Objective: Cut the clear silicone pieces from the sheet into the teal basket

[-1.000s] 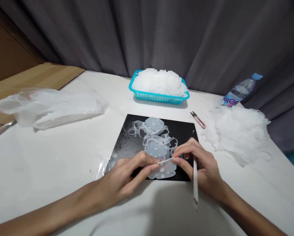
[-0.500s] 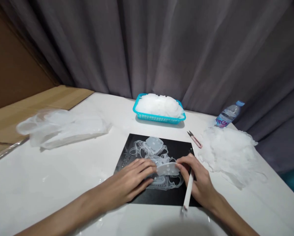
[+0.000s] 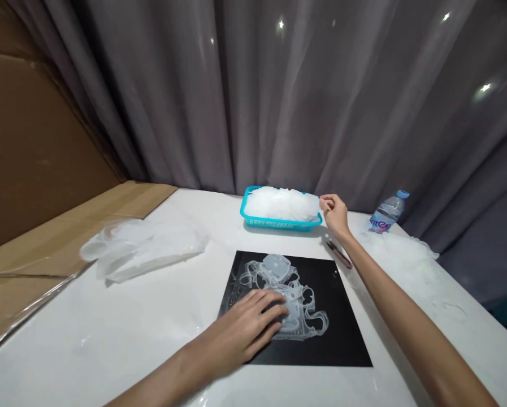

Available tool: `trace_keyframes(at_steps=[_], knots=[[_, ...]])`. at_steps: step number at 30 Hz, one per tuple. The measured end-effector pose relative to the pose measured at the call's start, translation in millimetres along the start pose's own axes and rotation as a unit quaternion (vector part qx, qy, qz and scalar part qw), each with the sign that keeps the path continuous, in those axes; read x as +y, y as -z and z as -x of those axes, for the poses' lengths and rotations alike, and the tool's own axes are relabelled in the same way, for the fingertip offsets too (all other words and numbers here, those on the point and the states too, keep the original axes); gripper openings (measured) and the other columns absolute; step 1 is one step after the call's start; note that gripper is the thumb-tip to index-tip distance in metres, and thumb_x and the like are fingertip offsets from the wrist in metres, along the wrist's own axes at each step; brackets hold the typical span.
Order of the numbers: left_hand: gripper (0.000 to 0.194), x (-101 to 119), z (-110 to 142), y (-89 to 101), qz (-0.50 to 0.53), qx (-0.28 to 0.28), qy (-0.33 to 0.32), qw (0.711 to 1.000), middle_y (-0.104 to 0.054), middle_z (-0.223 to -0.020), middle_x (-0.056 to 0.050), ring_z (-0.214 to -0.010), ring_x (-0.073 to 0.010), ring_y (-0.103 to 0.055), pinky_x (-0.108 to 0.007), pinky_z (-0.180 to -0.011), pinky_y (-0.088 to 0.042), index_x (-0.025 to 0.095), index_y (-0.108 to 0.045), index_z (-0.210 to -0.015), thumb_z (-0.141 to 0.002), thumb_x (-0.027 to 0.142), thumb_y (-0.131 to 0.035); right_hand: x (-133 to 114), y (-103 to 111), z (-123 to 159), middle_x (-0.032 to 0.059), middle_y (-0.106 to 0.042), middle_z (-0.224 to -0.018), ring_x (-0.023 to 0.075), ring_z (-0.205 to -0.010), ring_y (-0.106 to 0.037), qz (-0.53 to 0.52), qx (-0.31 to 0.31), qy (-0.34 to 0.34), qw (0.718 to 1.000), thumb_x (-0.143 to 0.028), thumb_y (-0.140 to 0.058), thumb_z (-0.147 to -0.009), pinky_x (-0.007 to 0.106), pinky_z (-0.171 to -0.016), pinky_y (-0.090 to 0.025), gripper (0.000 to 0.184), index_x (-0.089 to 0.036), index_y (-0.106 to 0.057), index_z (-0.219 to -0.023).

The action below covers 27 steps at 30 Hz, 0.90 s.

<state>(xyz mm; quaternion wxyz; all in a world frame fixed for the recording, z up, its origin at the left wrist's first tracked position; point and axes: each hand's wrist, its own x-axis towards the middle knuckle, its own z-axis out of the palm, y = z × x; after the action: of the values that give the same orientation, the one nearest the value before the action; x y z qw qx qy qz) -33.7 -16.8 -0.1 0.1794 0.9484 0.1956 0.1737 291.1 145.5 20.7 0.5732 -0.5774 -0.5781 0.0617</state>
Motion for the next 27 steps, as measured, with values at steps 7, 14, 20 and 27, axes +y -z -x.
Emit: trace_keyframes(at_steps=[7, 14, 20, 27], knots=[[0.039, -2.7, 3.2, -10.7, -0.038, 0.011, -0.008, 0.999, -0.061, -0.15, -0.016, -0.142, -0.0337, -0.056, -0.053, -0.118, -0.049, 0.02, -0.053, -0.147, -0.109, 0.027, -0.051, 12.5, -6.1, 11.9, 0.0149, -0.067, -0.102, 0.0299, -0.106, -0.051, 0.084, 0.005, -0.035, 0.996, -0.034, -0.063, -0.087, 0.047, -0.1, -0.041, 0.017, -0.018, -0.067, -0.091], [0.042, -0.4, 0.0, -9.7, -0.041, -0.007, 0.008, 0.999, -0.056, -0.157, -0.016, -0.148, -0.0316, -0.051, -0.051, -0.119, -0.048, 0.018, -0.051, -0.15, -0.11, 0.031, -0.051, -50.7, 26.1, 69.5, 0.0099, -0.066, -0.11, 0.0262, -0.109, -0.056, 0.063, -0.011, -0.017, 0.998, -0.056, -0.021, -0.111, 0.046, -0.104, -0.043, 0.059, -0.022, -0.067, -0.1], [0.031, -5.2, -0.2, 0.4, -0.039, -0.03, -0.048, 0.998, -0.055, -0.159, -0.014, -0.149, -0.03, -0.05, -0.049, -0.122, -0.045, 0.023, -0.064, -0.138, -0.109, 0.027, -0.052, -96.2, 70.4, 174.0, 0.0028, -0.064, -0.083, 0.0161, -0.067, -0.062, -0.189, -0.295, -0.063, 0.934, -0.069, -0.016, -0.108, 0.03, -0.063, -0.052, 0.071, -0.023, -0.07, -0.105], [0.041, -5.2, 2.6, 9.7, -0.037, -0.058, -0.076, 0.995, -0.054, -0.159, -0.016, -0.136, -0.0339, -0.061, -0.052, -0.116, -0.048, 0.026, -0.066, -0.144, -0.105, 0.037, -0.06, -93.7, 82.0, 188.0, 0.0027, -0.071, -0.098, 0.0152, -0.085, -0.068, -0.099, -0.4, -0.049, 0.91, -0.031, -0.069, -0.1, 0.026, -0.075, -0.055, 0.01, -0.022, -0.071, -0.098]])
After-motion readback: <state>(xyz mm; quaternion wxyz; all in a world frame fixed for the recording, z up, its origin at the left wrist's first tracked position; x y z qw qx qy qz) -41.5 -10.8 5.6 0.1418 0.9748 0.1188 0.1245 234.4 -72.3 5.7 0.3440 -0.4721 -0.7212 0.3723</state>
